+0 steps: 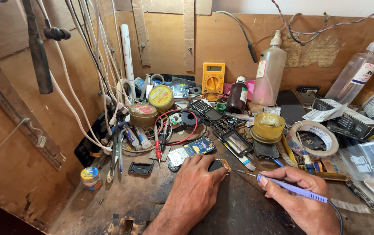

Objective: The person uses a soldering iron to work on a small electronic circuit board, applying flux from a small container and manipulating components with tweezers. The person repeatedly heats and adjusts parts on the board while handling the flux container and tools.

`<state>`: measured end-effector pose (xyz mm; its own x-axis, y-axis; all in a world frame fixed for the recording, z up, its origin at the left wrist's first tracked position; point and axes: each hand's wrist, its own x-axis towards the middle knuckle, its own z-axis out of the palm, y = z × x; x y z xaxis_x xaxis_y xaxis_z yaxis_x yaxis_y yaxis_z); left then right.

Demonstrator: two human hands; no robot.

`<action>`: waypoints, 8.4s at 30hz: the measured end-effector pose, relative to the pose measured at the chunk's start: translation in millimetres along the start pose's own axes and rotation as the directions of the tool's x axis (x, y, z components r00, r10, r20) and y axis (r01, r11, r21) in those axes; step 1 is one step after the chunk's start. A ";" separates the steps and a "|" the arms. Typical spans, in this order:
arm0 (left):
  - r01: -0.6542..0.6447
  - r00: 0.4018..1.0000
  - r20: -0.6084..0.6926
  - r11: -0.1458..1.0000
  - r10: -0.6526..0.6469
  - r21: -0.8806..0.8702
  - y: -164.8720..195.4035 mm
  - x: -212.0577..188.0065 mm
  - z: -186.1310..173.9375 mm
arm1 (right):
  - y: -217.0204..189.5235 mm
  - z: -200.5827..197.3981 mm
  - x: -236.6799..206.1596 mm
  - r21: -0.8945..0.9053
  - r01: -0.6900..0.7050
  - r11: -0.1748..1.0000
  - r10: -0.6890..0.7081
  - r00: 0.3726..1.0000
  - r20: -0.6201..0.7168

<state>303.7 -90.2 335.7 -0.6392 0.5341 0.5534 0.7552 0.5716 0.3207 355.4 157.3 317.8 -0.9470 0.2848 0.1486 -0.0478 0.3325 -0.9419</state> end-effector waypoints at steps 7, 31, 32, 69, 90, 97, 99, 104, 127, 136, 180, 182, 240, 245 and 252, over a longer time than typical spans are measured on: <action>0.024 0.999 0.026 1.000 -0.024 -0.004 1.1 0.3 -1.1 | -4.1 1.4 -1.1 -0.084 -0.002 0.997 0.000 1.000 -0.019; 0.018 1.000 0.006 1.000 -0.018 -0.016 2.0 0.6 1.5 | -9.8 4.4 -2.1 -0.001 -0.016 1.000 0.016 1.000 -0.022; 0.015 1.000 0.006 1.000 -0.015 -0.016 1.9 0.6 1.3 | -9.9 5.0 -2.3 -0.012 -0.018 1.000 0.017 1.000 -0.021; 0.010 1.000 -0.016 1.000 -0.010 -0.003 2.5 -1.4 0.4 | -13.5 8.9 2.5 -0.017 0.031 0.999 -0.031 1.000 0.004; 0.008 1.000 -0.026 1.000 -0.008 0.002 4.7 -1.7 -1.1 | -8.7 8.5 3.8 0.081 0.058 0.995 -0.060 0.998 0.020; 0.014 1.000 -0.014 1.000 -0.014 -0.001 5.5 -2.2 -2.0 | -16.6 13.1 3.2 0.050 0.018 0.999 -0.019 1.000 0.023; 0.011 1.000 -0.017 1.000 -0.011 0.004 4.5 -1.7 -2.1 | -16.6 15.4 3.3 0.023 0.013 1.000 -0.013 1.000 0.012; 0.019 1.000 -0.020 1.000 -0.019 -0.012 4.5 -3.1 -2.0 | -14.8 16.4 3.6 0.078 0.058 0.995 -0.061 0.998 0.035; 0.005 1.000 -0.015 1.000 -0.005 0.012 4.7 -3.5 -1.0 | -22.4 19.4 -0.3 0.012 0.045 0.999 -0.045 0.999 0.011; -0.003 0.999 -0.033 1.000 0.003 0.018 4.4 -4.4 -0.6 | -21.5 19.6 -0.8 -0.010 0.041 0.999 -0.041 0.999 0.010; 0.002 1.000 -0.031 1.000 -0.002 0.010 7.3 -5.1 -3.1 | -31.2 20.0 -6.5 -0.069 0.123 0.990 -0.122 0.992 0.020; 0.000 0.999 -0.035 1.000 0.000 0.011 8.1 -4.6 -3.0 | -32.6 19.7 -7.5 -0.087 0.110 0.990 -0.109 0.994 0.016; 0.507 0.563 0.404 -0.085 -0.721 -0.858 -43.0 -43.6 -91.1 | -75.1 113.3 39.1 -0.457 0.735 0.501 -0.642 0.670 0.374; 0.517 0.541 0.395 -0.076 -0.742 -0.853 -51.9 -41.6 -84.0 | -73.7 117.5 42.2 -0.486 0.711 0.509 -0.617 0.695 0.370; 0.583 0.556 0.196 0.210 -0.808 -0.785 -55.9 -29.7 -73.4 | -71.4 109.4 35.3 -0.440 0.662 0.607 -0.609 0.743 0.278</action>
<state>291.1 -183.7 357.7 -0.9938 -0.0427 -0.1024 -0.0998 -0.0572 0.9934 290.7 45.3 357.4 -0.7629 -0.2409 0.6000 -0.5160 0.7860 -0.3406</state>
